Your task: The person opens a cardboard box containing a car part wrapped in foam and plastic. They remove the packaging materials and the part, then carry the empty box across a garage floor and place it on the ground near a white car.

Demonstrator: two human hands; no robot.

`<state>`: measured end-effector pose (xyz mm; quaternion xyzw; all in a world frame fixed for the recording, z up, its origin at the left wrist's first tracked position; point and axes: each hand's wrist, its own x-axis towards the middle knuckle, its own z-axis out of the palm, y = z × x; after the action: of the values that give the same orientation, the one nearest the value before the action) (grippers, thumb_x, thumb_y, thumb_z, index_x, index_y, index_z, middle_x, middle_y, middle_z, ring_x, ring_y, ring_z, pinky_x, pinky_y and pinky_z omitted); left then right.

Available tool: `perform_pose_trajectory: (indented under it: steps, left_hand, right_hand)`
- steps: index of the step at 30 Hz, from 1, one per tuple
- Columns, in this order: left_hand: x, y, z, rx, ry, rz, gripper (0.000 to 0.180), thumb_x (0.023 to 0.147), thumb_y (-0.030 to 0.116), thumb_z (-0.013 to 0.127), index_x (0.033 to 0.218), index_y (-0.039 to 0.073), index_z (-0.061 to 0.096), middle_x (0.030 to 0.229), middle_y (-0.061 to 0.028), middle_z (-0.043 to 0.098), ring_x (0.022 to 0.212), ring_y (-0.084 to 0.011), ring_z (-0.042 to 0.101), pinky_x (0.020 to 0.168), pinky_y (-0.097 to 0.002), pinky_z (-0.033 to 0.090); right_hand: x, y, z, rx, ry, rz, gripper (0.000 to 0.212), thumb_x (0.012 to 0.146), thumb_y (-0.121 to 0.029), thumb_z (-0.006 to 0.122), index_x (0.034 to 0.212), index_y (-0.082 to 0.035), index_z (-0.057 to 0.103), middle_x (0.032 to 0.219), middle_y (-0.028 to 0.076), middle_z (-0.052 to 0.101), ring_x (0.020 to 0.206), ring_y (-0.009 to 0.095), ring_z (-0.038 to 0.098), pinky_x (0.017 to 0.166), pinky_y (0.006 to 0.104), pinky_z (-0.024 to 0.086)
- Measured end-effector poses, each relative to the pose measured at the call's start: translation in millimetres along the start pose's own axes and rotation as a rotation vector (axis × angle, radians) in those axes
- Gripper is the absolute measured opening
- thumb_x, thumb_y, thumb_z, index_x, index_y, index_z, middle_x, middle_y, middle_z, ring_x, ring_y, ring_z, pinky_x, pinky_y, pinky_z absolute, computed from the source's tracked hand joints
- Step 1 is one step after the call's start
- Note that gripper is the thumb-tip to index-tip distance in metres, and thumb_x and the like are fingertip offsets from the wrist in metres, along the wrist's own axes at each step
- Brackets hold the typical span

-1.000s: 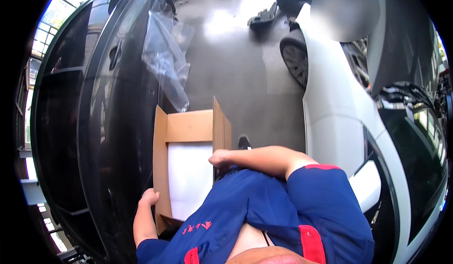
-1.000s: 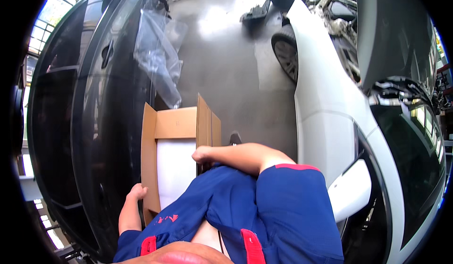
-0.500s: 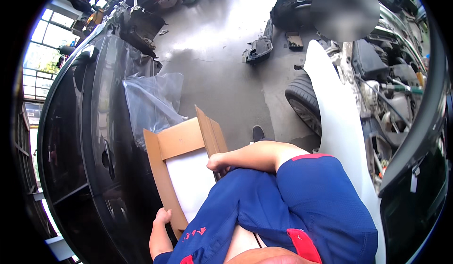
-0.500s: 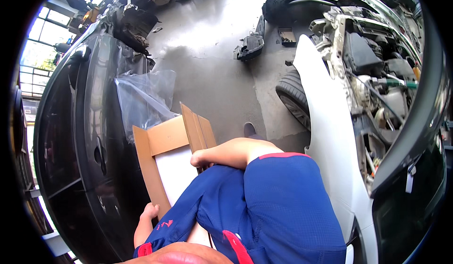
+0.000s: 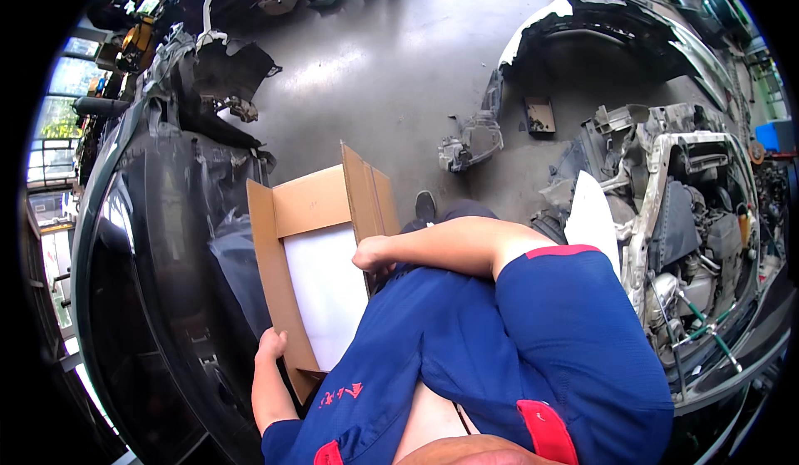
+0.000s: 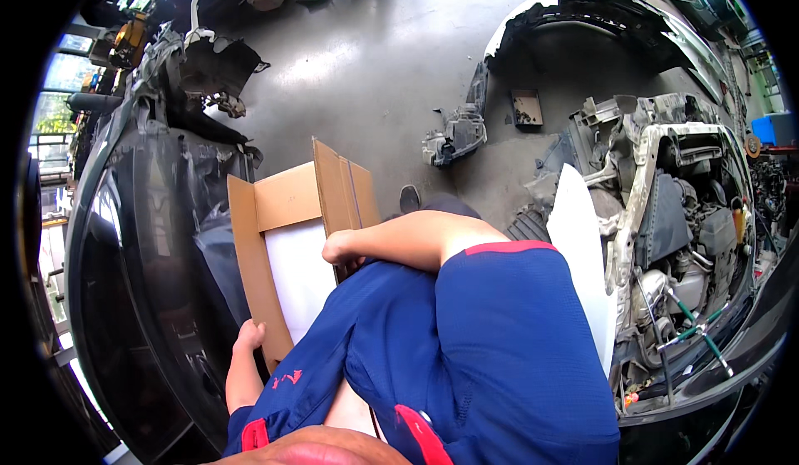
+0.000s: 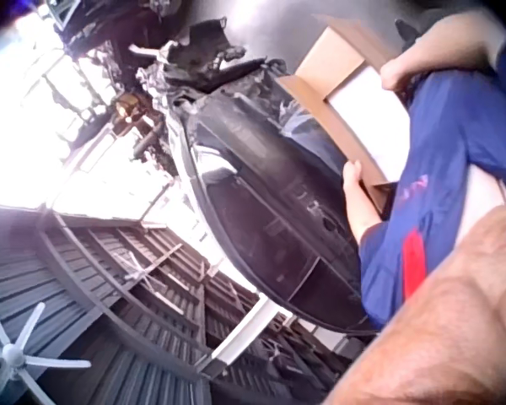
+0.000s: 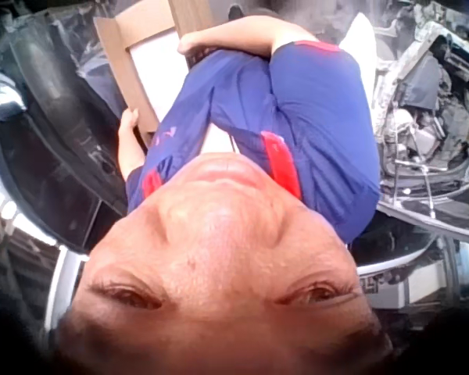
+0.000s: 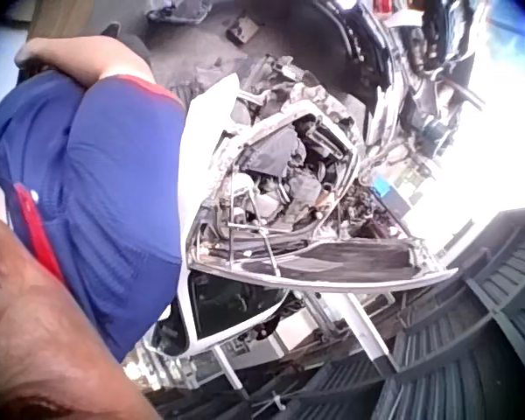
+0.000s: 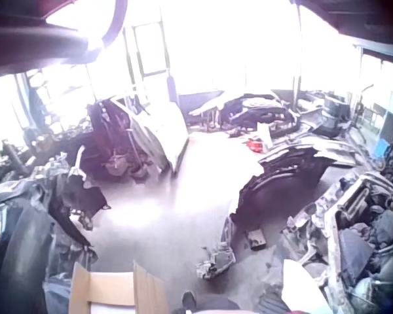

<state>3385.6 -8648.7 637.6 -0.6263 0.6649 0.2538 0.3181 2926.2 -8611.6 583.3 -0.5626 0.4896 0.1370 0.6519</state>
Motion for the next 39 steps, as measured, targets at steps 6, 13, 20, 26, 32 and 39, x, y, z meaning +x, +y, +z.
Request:
perform_pose_trajectory:
  steps: [6,13,20,26,32,39]
  left_hand:
    - [100,115,-149,0.077,0.024,-0.006,0.038,0.093,0.028,0.057,0.116,0.000,0.069,0.111,-0.0270,0.070,0.109,-0.0413,0.067,0.096,-0.0471,0.052]
    - [242,300,-283,0.156,-0.053,-0.003,0.042,0.092,0.030,0.053,0.114,-0.003,0.070,0.110,-0.0299,0.069,0.110,-0.0419,0.066,0.097,-0.0476,0.051]
    - [362,523,-478,0.141,-0.025,0.064,0.039,0.091,0.026,0.057,0.110,-0.006,0.069,0.108,-0.0309,0.069,0.108,-0.0436,0.066,0.095,-0.0483,0.053]
    - [494,729,-637,0.334,0.079,0.173,0.037,0.092,0.029,0.057,0.108,-0.001,0.071,0.107,-0.0282,0.070,0.105,-0.0435,0.067,0.094,-0.0497,0.053]
    - [656,977,-773,0.545,0.181,0.382,0.035,0.092,0.029,0.056,0.107,0.002,0.073,0.108,-0.0264,0.071,0.105,-0.0410,0.067,0.094,-0.0490,0.053]
    - [711,1399,-907,0.739,0.142,0.612,0.031,0.089,0.030,0.062,0.105,0.007,0.074,0.107,-0.0188,0.073,0.105,-0.0377,0.068,0.094,-0.0461,0.054]
  right_hand:
    - [-23,42,-175,-0.366,0.062,-0.255,0.020,0.079,-0.013,0.077,0.094,-0.001,0.078,0.089,0.016,0.077,0.079,0.030,0.075,0.071,0.0421,0.059]
    - [-9,159,-420,-0.202,0.013,-0.270,0.013,0.084,-0.010,0.070,0.089,-0.001,0.079,0.087,0.016,0.077,0.072,0.028,0.073,0.065,0.0406,0.059]
    - [-37,276,-661,0.428,-0.008,0.051,0.022,0.088,-0.006,0.057,0.076,-0.002,0.075,0.072,0.011,0.073,0.058,0.024,0.068,0.051,0.0373,0.056]
    - [-111,387,-853,0.715,0.146,0.060,0.037,0.091,-0.023,0.044,0.078,-0.002,0.071,0.075,0.011,0.074,0.057,0.021,0.067,0.051,0.0377,0.054]
    - [-201,523,-1013,1.027,0.374,0.030,0.040,0.092,-0.027,0.044,0.073,-0.001,0.067,0.072,0.011,0.072,0.051,0.020,0.062,0.045,0.0342,0.049]
    - [-308,682,-1139,1.498,0.552,0.229,0.038,0.098,-0.033,0.047,0.087,0.000,0.061,0.076,0.013,0.070,0.052,0.017,0.058,0.046,0.0323,0.047]
